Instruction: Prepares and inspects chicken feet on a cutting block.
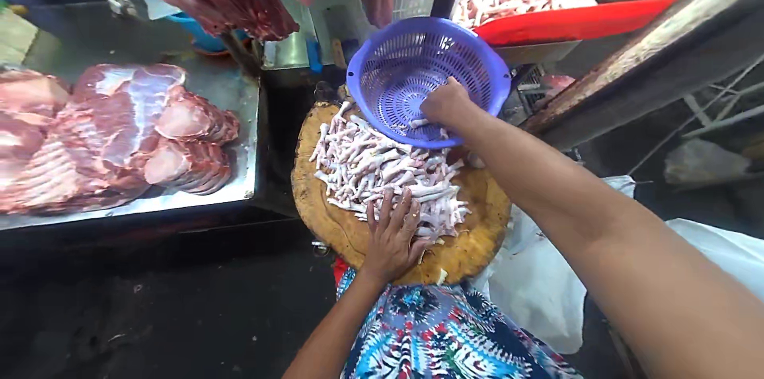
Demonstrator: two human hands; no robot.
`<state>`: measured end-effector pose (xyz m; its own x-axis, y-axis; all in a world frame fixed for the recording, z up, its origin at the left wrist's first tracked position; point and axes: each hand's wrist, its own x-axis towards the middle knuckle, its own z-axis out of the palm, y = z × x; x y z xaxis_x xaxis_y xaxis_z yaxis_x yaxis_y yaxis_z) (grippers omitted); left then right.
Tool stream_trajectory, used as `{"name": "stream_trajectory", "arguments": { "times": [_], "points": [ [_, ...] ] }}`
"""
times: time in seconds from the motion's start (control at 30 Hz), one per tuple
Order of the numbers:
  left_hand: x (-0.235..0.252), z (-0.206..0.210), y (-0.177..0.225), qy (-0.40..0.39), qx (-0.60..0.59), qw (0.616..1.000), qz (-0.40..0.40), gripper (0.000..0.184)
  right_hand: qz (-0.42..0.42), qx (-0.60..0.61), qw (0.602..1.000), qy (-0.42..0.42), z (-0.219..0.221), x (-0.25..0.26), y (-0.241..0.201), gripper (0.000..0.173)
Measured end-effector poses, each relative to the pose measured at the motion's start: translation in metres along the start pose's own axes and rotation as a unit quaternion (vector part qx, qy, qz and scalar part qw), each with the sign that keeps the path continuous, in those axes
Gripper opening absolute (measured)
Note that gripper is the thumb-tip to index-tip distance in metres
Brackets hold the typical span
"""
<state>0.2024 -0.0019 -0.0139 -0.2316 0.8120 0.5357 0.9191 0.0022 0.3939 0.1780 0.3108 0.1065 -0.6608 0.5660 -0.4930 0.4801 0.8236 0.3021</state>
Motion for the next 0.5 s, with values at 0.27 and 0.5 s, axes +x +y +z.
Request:
{"name": "stream_trajectory", "arguments": {
  "times": [0.27,0.5],
  "points": [
    [-0.009,-0.004,-0.010,0.071,-0.041,0.996,-0.037,0.065,-0.111,0.277,0.915,0.273,-0.022,-0.085,0.026,0.035],
    [-0.017,-0.004,-0.014,0.106,-0.104,0.988,-0.047,0.065,-0.153,0.496,0.807,0.282,0.087,-0.224,-0.046,0.041]
  ]
}}
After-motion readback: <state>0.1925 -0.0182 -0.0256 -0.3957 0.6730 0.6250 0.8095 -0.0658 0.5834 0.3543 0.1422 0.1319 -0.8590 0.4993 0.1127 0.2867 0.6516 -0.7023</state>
